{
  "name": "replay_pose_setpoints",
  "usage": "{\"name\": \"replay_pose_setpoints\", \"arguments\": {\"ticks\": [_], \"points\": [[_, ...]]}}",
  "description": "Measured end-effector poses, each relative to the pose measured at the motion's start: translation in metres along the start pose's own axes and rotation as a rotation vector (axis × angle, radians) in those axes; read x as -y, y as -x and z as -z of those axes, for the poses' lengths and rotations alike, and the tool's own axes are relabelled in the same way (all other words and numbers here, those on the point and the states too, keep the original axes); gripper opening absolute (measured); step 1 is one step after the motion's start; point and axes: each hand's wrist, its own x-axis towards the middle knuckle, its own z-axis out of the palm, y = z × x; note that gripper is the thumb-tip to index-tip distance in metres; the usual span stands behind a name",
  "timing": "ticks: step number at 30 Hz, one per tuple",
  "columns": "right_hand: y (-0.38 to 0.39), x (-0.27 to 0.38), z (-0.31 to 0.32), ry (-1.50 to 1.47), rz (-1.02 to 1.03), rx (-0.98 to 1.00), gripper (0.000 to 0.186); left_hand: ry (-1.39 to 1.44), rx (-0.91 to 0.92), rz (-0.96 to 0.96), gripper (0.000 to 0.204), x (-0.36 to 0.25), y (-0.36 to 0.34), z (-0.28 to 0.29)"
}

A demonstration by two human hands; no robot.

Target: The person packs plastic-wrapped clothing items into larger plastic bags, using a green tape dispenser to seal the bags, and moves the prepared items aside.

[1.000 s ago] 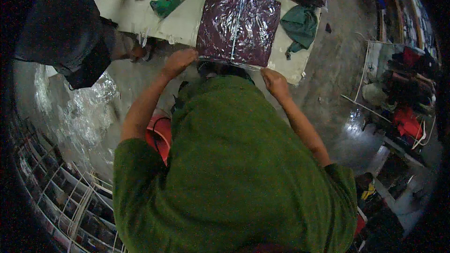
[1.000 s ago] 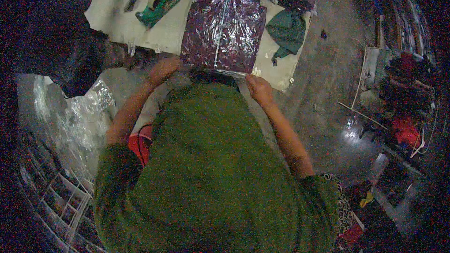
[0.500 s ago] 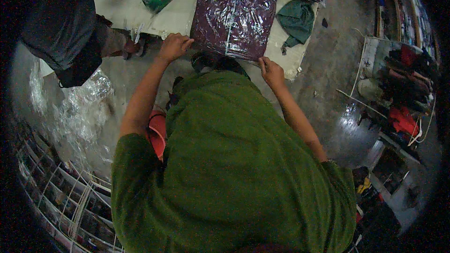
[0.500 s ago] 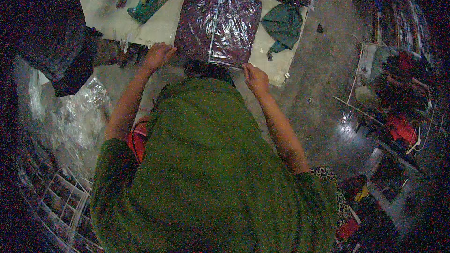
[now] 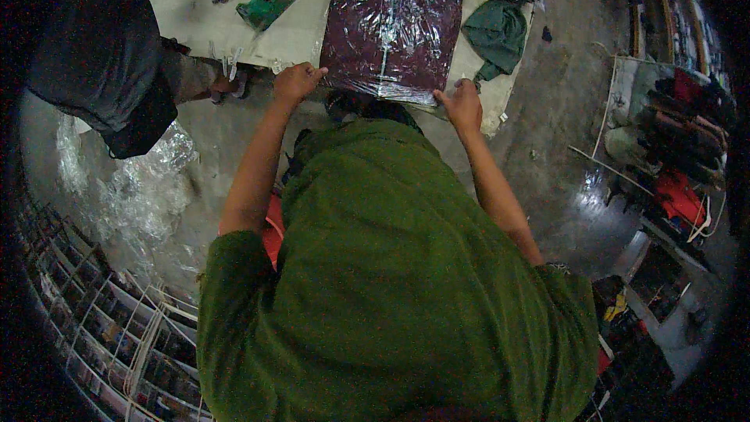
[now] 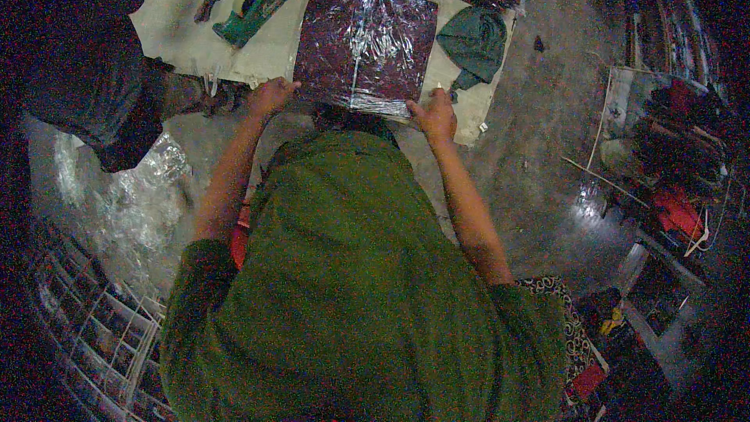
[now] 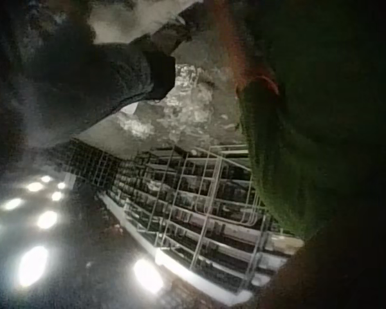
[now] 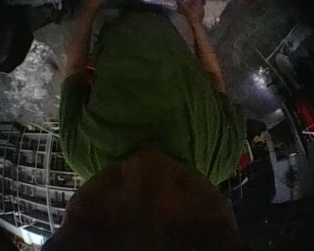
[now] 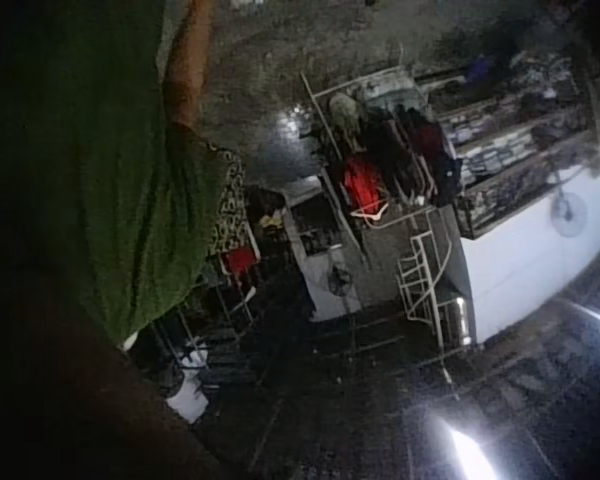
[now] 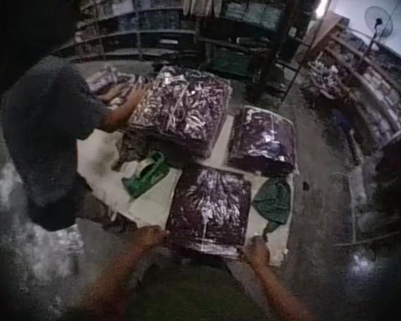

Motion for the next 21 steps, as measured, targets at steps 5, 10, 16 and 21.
{"name": "replay_pose_setpoints", "arguments": {"ticks": [5, 10, 16, 21], "points": [[0.014, 0.067, -0.032, -0.143, 0.884, 0.062, 0.044, 0.111, -0.030, 0.068, 0.055, -0.005, -0.003, -0.006], [0.009, 0.066, -0.069, -0.044, 0.963, 0.244, 0.054, 0.150, -0.018, 0.110, 0.059, 0.012, -0.012, -0.020], [0.009, -0.020, -0.031, 0.202, 0.810, 0.263, 0.057, 0.071, 0.080, 0.176, 0.063, 0.004, -0.005, -0.009], [0.017, -0.014, -0.034, 0.150, 0.704, 0.208, 0.058, -0.082, -0.205, -0.018, 0.050, -0.014, 0.012, -0.005]]}}
